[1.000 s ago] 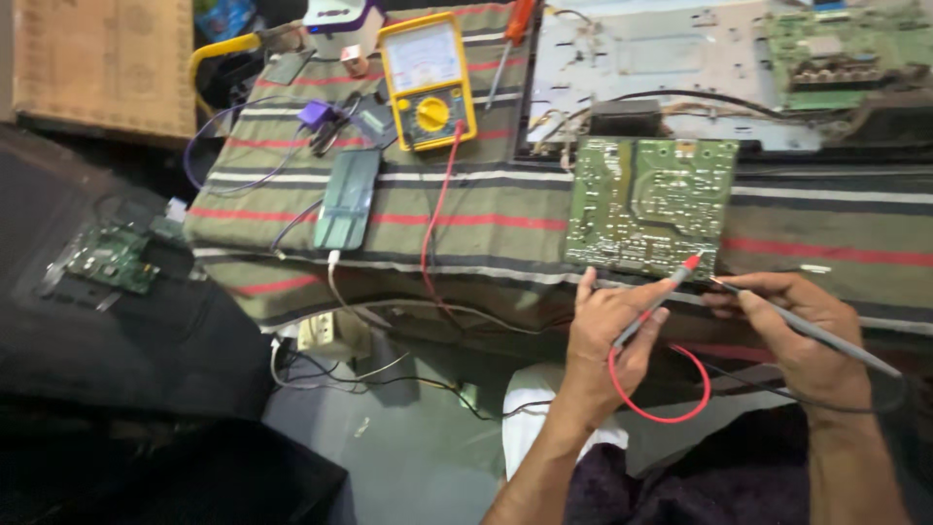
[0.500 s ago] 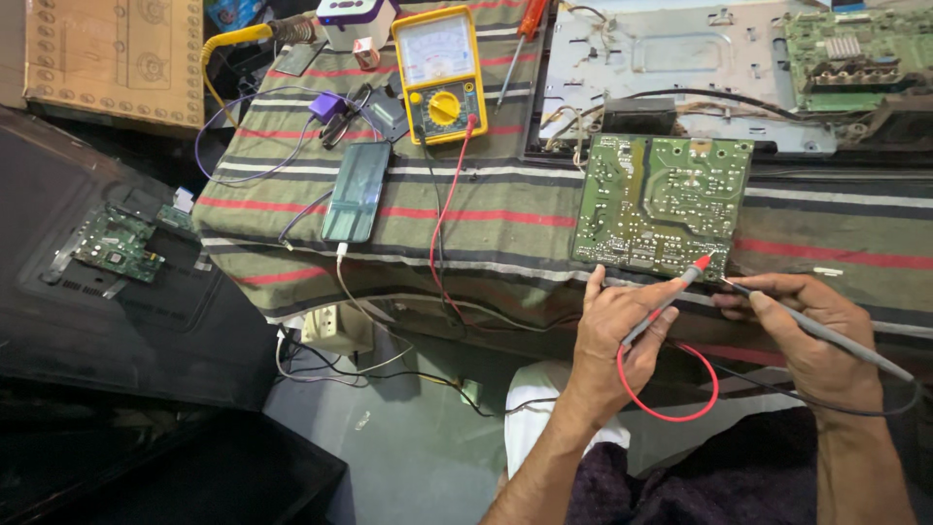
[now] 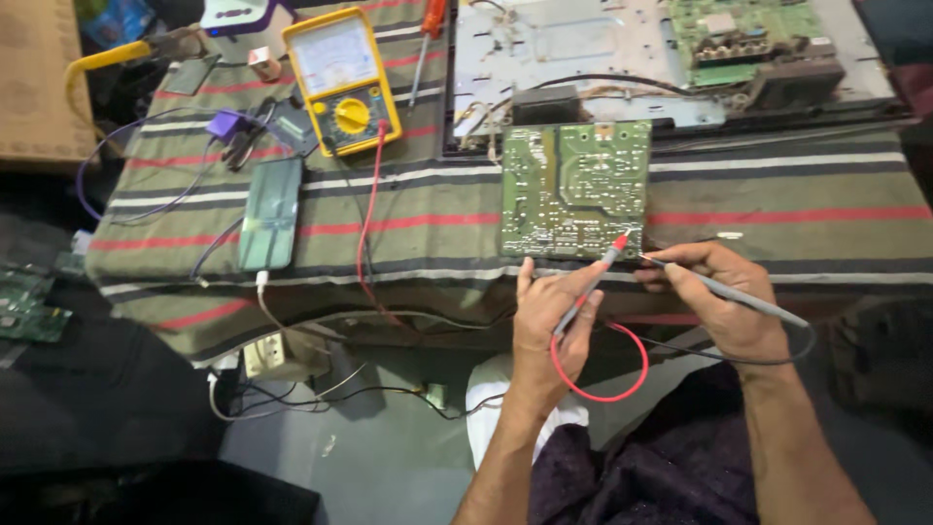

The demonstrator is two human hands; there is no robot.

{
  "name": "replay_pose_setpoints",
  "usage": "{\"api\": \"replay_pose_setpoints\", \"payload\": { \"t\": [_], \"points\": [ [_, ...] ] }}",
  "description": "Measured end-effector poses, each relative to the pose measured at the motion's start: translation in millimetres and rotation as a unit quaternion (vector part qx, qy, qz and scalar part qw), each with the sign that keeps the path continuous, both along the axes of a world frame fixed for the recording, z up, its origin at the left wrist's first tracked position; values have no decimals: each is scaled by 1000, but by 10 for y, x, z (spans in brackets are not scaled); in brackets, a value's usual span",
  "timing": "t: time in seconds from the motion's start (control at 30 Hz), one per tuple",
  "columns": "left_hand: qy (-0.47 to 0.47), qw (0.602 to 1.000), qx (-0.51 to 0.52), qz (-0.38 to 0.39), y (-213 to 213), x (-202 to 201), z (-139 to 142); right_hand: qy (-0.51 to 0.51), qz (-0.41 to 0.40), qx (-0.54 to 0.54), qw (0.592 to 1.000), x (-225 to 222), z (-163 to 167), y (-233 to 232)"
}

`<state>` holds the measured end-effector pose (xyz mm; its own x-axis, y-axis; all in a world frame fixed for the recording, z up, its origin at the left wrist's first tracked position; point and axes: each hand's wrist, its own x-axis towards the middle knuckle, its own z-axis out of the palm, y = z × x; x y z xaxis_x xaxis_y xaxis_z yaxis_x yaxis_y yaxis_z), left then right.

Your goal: The person uses a multimeter to test multiple points on a green circuit board. They hold the board with one hand and probe various solder joints and traces with the multimeter leads, occasionally repositioning the board on the workbench.

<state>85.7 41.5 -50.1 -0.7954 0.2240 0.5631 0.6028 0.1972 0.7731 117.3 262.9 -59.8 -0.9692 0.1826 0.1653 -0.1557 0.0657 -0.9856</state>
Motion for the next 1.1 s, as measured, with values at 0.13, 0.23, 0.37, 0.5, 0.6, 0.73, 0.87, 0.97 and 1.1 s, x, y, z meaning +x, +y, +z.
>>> {"api": "replay_pose_setpoints", "payload": {
  "t": [0.13,0.23,0.37,0.5,0.6,0.73,0.87,0.97,1.1],
  "points": [
    [10,1000,0,0,78,-30,-7,-2,-4,-4,1000,-30,-38,71],
    [2,1000,3,-2,100,-38,0,4,-1,-2,1000,-39,-42,99],
    [-1,1000,0,-4,106,-36,27,1,0,-9,1000,-44,-23,102],
    [-4,1000,-2,-5,110,-35,46,-2,0,-12,1000,-45,2,95],
    [-2,1000,3,-6,112,-26,22,-11,-8,0,1000,-36,13,95],
    [9,999,37,1,120,-30,-75,-8,0,-14,1000,-32,3,108],
    [-1,992,129,-15,102,-27,-194,-6,6,-19,1000,-34,-27,136],
    [-21,987,159,-22,89,4,-248,1,6,-23,1000,-39,-44,156],
    [-11,988,147,-35,107,36,-256,3,4,-19,1000,-55,-41,151]
  ]
}}
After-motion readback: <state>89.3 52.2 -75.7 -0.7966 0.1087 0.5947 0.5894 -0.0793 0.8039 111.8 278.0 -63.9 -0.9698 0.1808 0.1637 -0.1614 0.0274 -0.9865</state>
